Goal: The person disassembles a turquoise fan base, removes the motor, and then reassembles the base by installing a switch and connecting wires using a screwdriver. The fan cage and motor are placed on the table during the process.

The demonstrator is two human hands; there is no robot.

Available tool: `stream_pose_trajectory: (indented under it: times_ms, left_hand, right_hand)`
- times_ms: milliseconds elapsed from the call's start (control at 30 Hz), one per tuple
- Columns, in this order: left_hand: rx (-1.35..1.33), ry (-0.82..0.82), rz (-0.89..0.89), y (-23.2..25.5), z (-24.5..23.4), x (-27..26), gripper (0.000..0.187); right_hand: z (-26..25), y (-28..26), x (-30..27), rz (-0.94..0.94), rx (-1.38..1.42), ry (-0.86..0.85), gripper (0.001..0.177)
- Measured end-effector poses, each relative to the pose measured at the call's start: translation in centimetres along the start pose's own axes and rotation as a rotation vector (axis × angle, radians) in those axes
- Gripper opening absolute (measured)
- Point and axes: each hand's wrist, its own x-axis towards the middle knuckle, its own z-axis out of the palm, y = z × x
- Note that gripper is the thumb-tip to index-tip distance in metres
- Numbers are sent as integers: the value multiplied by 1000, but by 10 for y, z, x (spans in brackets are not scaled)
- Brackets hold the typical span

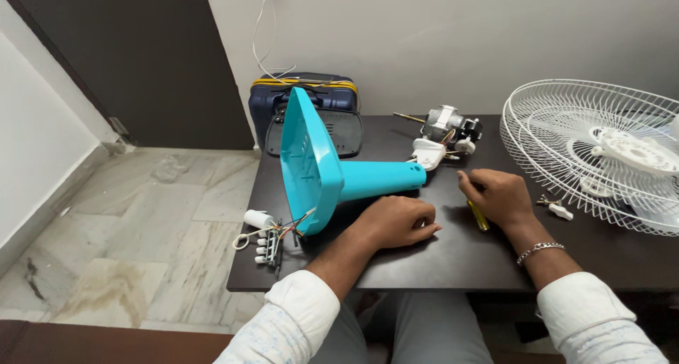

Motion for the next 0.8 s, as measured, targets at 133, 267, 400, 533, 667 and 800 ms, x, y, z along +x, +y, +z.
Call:
stream_pose_trajectory:
  times_ms: [133,267,400,533,667,800]
  left_hand:
    - [-12,-24,-23,0,1,0,27]
    - [-9,-32,-8,-1,1,0,27]
    - [-9,-33,1,-1,1,1,27]
    - [3,-47,-14,1,0,0,27]
    - [-14,-54,-21,2,-2,-1,26]
    - [-11,-66,-36,2,-2,0,27]
  right_hand:
    - [0,1,0,18,-35,-30,39]
    - [1,1,-1,7,-25,-30,37]
    - [0,0,-1,3,-36,-50,38]
    - [0,-1,0,6,-37,-51,37]
    - [-1,-1,-1,-19,-25,-33,36]
    - [-2,-1,0,-3,-40,-57,38]
